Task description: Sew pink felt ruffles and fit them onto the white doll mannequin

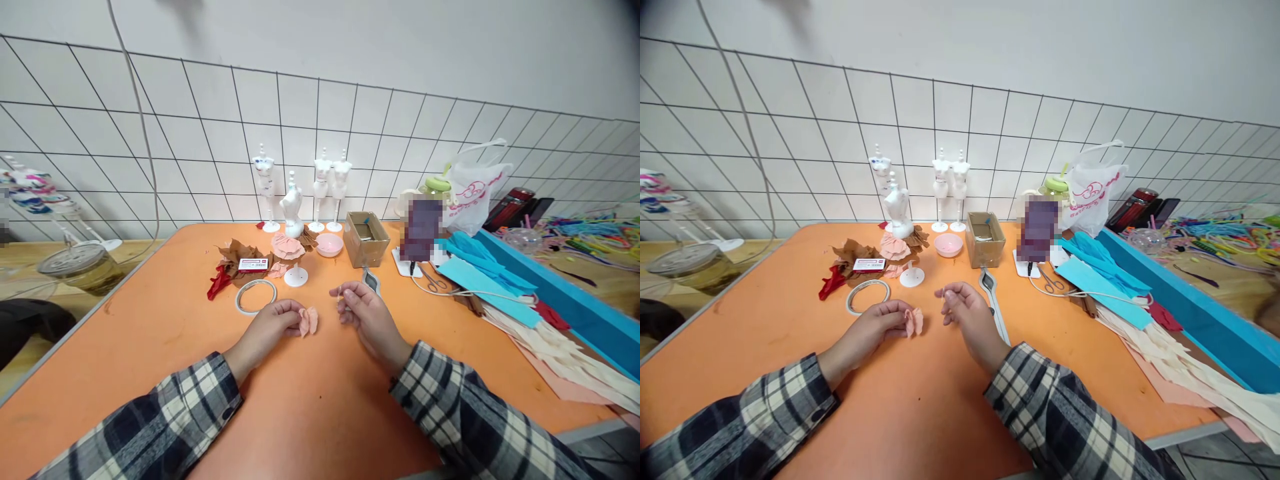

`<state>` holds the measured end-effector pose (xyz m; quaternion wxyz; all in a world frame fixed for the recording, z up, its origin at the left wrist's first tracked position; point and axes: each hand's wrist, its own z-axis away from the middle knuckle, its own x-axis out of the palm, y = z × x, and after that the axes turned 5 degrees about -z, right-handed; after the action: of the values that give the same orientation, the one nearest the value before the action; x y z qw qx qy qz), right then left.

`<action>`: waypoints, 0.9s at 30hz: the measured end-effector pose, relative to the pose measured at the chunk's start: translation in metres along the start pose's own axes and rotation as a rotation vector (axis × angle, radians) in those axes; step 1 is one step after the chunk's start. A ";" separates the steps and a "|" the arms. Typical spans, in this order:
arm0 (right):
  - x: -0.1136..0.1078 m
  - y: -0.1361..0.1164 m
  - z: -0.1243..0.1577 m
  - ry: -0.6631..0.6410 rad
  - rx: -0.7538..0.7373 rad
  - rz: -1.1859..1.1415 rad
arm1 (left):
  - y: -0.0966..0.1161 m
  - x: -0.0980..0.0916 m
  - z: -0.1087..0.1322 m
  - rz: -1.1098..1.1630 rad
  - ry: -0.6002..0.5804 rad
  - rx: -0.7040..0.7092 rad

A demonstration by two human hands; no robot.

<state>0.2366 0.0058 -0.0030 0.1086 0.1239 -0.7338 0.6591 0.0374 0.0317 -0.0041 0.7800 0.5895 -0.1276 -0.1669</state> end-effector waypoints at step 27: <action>0.012 0.020 0.010 -0.164 -0.084 0.415 | -0.007 0.015 0.006 -0.330 0.045 0.082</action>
<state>0.2183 -0.0031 -0.0193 -0.0841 0.0188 -0.7769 0.6237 0.0475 0.0182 -0.0091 0.7199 0.6374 -0.0181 -0.2740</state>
